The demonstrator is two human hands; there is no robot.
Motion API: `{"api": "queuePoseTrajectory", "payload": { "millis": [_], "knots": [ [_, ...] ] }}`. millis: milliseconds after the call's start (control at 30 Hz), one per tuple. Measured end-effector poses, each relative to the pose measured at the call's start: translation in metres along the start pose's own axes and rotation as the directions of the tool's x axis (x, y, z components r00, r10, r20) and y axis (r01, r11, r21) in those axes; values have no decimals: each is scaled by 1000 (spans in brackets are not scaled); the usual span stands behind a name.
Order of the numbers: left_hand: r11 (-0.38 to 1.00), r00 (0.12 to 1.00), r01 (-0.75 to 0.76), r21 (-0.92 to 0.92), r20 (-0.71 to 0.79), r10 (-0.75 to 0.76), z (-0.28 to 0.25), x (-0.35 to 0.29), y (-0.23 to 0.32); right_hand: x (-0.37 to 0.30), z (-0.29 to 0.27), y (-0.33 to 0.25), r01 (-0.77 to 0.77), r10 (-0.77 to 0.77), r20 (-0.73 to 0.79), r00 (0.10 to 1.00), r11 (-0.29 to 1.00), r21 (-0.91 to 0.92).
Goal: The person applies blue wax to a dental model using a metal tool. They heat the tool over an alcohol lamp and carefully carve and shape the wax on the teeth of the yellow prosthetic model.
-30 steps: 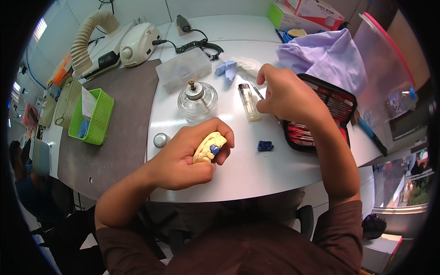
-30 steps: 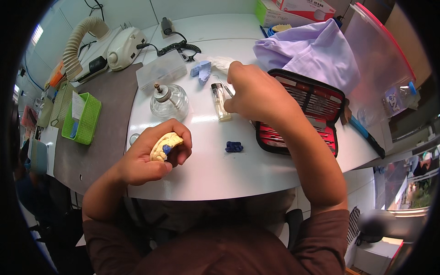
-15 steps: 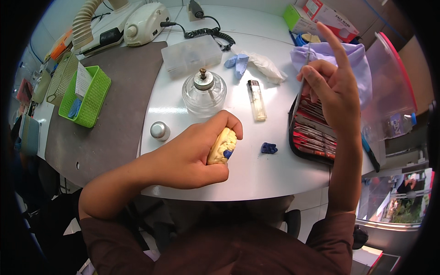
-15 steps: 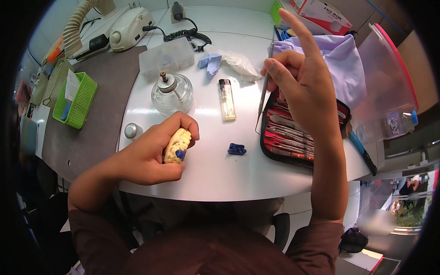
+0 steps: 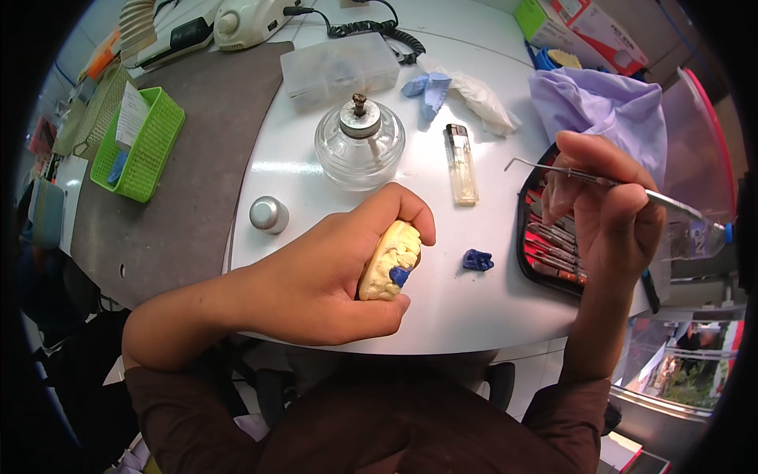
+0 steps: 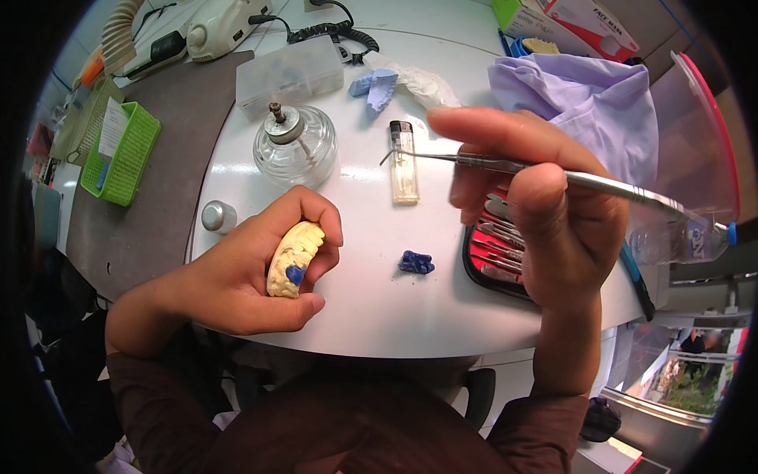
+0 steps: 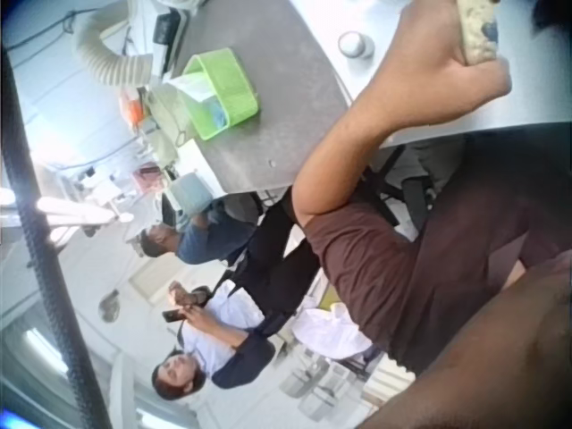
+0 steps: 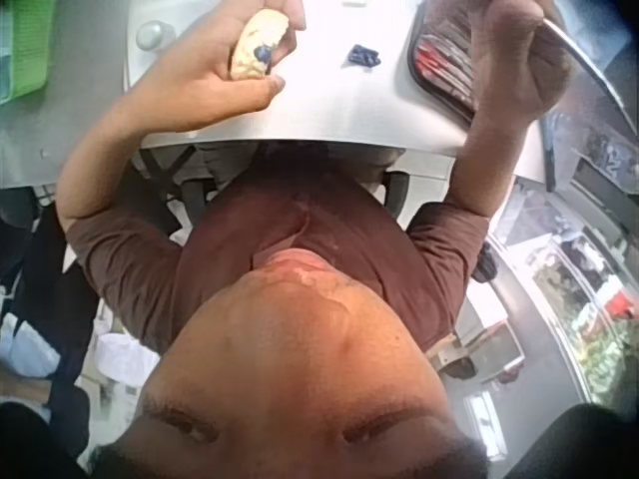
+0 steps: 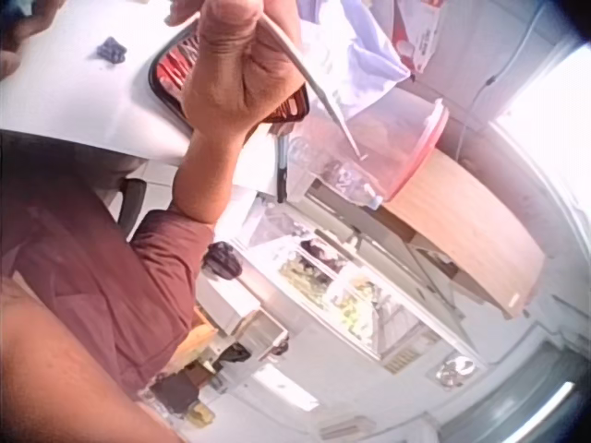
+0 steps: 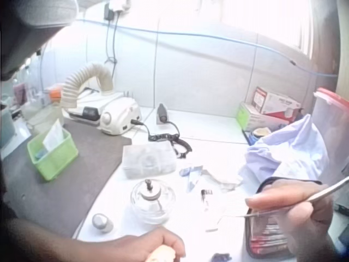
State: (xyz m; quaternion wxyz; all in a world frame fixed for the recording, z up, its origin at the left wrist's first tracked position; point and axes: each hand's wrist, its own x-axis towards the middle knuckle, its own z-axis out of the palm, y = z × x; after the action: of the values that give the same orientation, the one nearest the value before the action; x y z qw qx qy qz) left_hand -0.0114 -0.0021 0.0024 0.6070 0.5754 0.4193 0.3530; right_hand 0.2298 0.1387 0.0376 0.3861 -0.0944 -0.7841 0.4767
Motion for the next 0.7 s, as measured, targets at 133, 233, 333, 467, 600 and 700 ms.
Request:
{"api": "queuePoseTrajectory", "payload": {
  "millis": [133,233,333,467,600,700],
  "knots": [
    [995,997,77,-68,19,-76,3,-1,9,-2,16,-1,130,-131,101,986,991,16],
    [1000,1000,26,-2,11,-26,2,-1,8,-6,28,-3,170,-173,149,974,985,31],
    [998,1000,-23,60,1,23,2,-1,5,-6,40,-1,198,-204,166,965,979,54],
    [992,998,-54,115,-16,56,1,-2,1,-7,42,-5,174,-167,266,949,985,-3],
    [986,994,-108,123,-11,110,1,0,2,-9,46,-6,158,-149,268,952,987,-10],
    [971,987,-154,181,-22,161,1,0,2,-8,46,-8,172,-154,290,945,984,-37]
  ]
}}
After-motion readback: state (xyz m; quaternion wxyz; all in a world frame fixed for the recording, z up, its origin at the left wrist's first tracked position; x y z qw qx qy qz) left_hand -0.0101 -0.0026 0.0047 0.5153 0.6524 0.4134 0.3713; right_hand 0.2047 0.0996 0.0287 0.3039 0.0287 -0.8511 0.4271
